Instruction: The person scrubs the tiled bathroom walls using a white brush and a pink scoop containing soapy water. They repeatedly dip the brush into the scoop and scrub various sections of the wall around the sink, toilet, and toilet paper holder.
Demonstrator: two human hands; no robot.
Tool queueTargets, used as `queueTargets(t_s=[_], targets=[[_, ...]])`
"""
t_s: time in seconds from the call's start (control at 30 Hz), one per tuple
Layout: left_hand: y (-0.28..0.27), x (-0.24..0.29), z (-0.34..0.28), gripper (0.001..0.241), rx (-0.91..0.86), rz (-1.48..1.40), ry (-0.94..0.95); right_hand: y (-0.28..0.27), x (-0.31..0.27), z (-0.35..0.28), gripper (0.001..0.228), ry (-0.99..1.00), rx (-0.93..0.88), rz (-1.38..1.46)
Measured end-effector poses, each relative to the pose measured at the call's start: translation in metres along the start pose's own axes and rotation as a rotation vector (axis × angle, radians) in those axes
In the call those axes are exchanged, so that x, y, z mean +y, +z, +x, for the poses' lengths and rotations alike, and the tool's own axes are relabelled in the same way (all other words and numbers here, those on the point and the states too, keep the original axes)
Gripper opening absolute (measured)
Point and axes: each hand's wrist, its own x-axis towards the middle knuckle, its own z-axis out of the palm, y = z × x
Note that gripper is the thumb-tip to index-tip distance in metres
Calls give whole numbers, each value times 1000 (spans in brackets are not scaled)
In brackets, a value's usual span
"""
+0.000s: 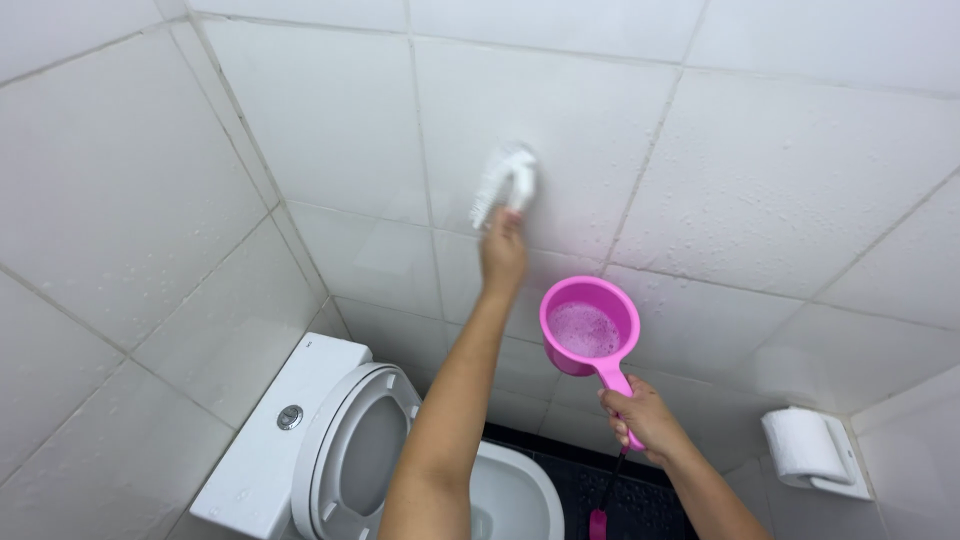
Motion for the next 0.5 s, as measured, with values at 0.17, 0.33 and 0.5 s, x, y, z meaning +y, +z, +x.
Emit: queueTargets(t_s=[0.17,0.33,0.5], targets=[[-7,-18,-28,36,-260,118,157,4,2,-2,28,-2,-3,-1],[-41,-43,-10,41,-103,-149,5,6,-4,-2,27,-3,36,5],[-21,-58,-37,40,-33,-105,-241,6,-4,8,26,1,5,9]])
